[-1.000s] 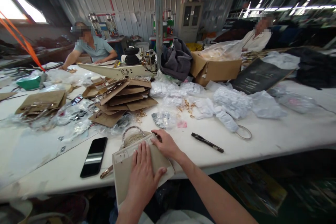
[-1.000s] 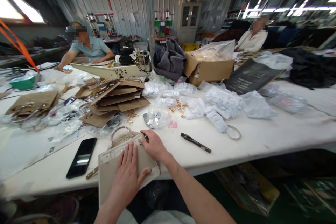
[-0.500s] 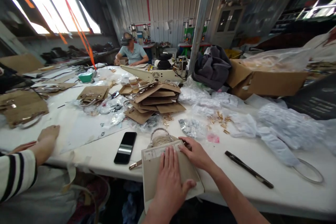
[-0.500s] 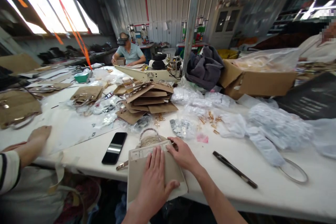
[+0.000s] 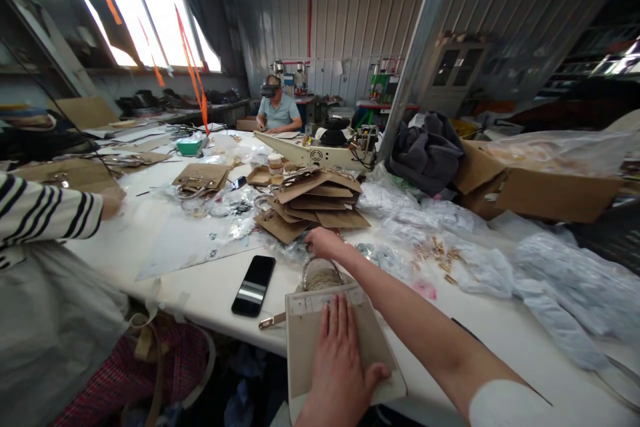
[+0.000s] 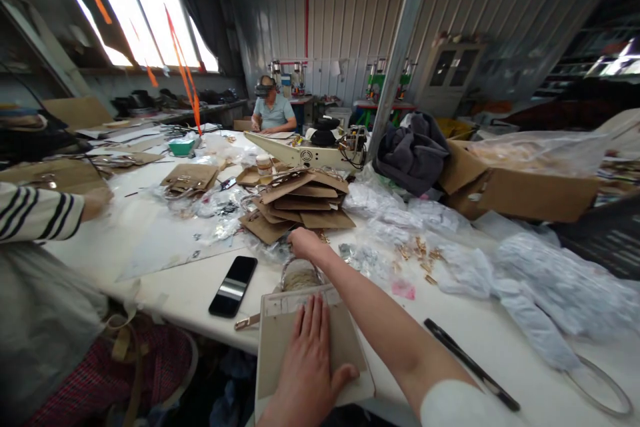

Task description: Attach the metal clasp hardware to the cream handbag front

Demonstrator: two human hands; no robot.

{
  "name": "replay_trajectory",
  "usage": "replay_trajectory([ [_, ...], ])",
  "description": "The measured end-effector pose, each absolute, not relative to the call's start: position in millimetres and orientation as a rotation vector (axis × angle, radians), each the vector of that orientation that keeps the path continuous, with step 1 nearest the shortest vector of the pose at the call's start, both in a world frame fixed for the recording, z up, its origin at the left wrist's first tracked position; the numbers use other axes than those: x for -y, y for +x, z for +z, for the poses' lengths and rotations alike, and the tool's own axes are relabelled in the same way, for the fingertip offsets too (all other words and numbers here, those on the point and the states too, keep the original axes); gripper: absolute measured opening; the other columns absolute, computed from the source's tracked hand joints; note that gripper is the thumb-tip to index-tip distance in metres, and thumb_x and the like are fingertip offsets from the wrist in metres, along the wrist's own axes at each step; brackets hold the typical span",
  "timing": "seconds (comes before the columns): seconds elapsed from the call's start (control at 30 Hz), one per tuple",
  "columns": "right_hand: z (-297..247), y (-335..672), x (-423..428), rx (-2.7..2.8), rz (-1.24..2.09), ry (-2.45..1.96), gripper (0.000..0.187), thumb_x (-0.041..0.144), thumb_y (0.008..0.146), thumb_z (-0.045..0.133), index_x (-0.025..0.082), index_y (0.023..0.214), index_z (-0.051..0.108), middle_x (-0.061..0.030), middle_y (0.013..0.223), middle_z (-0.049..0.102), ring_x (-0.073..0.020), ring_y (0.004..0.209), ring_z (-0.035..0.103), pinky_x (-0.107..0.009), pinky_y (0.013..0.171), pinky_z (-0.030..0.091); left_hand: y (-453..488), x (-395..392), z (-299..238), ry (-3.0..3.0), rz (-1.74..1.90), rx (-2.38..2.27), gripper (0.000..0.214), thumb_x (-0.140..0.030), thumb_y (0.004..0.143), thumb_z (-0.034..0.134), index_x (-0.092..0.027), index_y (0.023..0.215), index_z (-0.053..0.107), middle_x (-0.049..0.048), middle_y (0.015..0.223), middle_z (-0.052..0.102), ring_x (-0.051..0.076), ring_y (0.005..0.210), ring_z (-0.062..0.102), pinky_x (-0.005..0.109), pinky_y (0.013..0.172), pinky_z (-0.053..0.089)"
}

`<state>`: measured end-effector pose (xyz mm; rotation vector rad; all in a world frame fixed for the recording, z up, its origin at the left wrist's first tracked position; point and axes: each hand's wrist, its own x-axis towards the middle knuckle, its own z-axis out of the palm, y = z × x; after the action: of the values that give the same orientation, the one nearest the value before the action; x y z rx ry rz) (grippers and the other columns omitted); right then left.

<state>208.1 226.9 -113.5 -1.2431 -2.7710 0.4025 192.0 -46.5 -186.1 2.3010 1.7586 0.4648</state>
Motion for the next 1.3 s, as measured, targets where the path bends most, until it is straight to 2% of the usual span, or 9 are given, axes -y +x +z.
replay_trajectory([
  [0.13, -124.0, 198.9, -242.1, 2.867, 0.347, -1.264, 0.038, 0.012, 0.079, 0.084, 0.029, 0.113, 0.088, -0.0096, 0.120, 0.084, -0.0317, 0.113, 0.077, -0.029, 0.086, 0.055, 189.1, 47.1, -171.6, 2.246, 0.457, -1.692, 0.109, -0.067, 0.102, 0.056, -0.006, 0.177, 0.007, 0.0195, 0.184, -0.003, 0.042, 0.172, 0.005, 0.062, 0.140, 0.021],
  [0.37, -138.8, 210.4, -249.1, 2.844, 0.398, -1.263, 0.021, 0.025, 0.083, 0.086, 0.030, 0.104, 0.089, -0.0047, 0.114, 0.084, -0.0259, 0.109, 0.076, -0.025, 0.085, 0.052, 188.6, 45.3, -165.1, 2.191, 0.479, -1.675, 0.108, -0.065, 0.101, 0.058, -0.004, 0.176, 0.010, 0.0219, 0.183, -0.001, 0.043, 0.171, 0.004, 0.063, 0.140, 0.020],
  [0.6, -143.1, 217.3, -253.0, 2.689, 0.533, -1.173, 0.010, 0.024, 0.086, 0.084, 0.027, 0.094, 0.089, -0.0018, 0.105, 0.083, -0.0200, 0.097, 0.075, -0.023, 0.079, 0.049, 186.3, 47.1, -166.9, 2.198, 0.530, -1.672, 0.109, -0.063, 0.101, 0.058, -0.005, 0.177, 0.007, 0.0200, 0.183, -0.003, 0.042, 0.172, 0.004, 0.060, 0.141, 0.020],
  [0.73, -147.4, 219.3, -251.9, 2.555, 0.615, -1.166, 0.013, 0.024, 0.093, 0.078, 0.023, 0.101, 0.088, -0.0025, 0.094, 0.084, -0.0202, 0.089, 0.076, -0.026, 0.082, 0.052, 184.8, 48.8, -164.9, 2.181, 0.545, -1.662, 0.109, -0.062, 0.100, 0.060, -0.006, 0.177, 0.006, 0.0181, 0.184, -0.001, 0.041, 0.172, 0.005, 0.060, 0.141, 0.021],
  [1.0, -151.8, 222.2, -244.4, 2.439, 0.668, -1.172, 0.016, 0.021, 0.095, 0.071, 0.017, 0.101, 0.085, -0.0065, 0.098, 0.085, -0.0217, 0.091, 0.077, -0.028, 0.085, 0.054, 187.5, 50.0, -166.7, 2.145, 0.584, -1.653, 0.109, -0.061, 0.101, 0.059, -0.007, 0.177, 0.003, 0.0177, 0.183, -0.002, 0.040, 0.172, 0.002, 0.062, 0.141, 0.019],
  [1.1, -151.2, 223.1, -242.0, 2.446, 0.632, -1.188, 0.022, 0.023, 0.097, 0.069, 0.016, 0.111, 0.083, -0.0084, 0.102, 0.084, -0.0220, 0.091, 0.076, -0.028, 0.084, 0.055, 188.5, 50.3, -167.7, 2.151, 0.605, -1.665, 0.110, -0.059, 0.100, 0.061, -0.008, 0.177, 0.001, 0.0177, 0.183, -0.001, 0.040, 0.172, 0.002, 0.062, 0.141, 0.020],
  [1.2, -147.7, 225.2, -239.4, 2.499, 0.567, -1.175, 0.030, 0.020, 0.098, 0.066, 0.020, 0.124, 0.081, -0.0063, 0.104, 0.084, -0.0217, 0.093, 0.076, -0.029, 0.088, 0.055, 188.9, 50.6, -170.1, 2.154, 0.623, -1.656, 0.108, -0.060, 0.101, 0.059, -0.007, 0.177, 0.005, 0.0184, 0.183, -0.003, 0.039, 0.172, 0.002, 0.060, 0.142, 0.018],
  [1.3, -142.7, 225.8, -238.9, 2.619, 0.528, -1.125, 0.028, 0.014, 0.095, 0.068, 0.027, 0.113, 0.086, -0.0026, 0.112, 0.084, -0.0207, 0.104, 0.076, -0.027, 0.096, 0.054, 188.8, 51.0, -173.1, 2.158, 0.622, -1.660, 0.108, -0.061, 0.101, 0.059, -0.006, 0.177, 0.006, 0.0192, 0.183, -0.002, 0.039, 0.172, 0.001, 0.061, 0.142, 0.018],
])
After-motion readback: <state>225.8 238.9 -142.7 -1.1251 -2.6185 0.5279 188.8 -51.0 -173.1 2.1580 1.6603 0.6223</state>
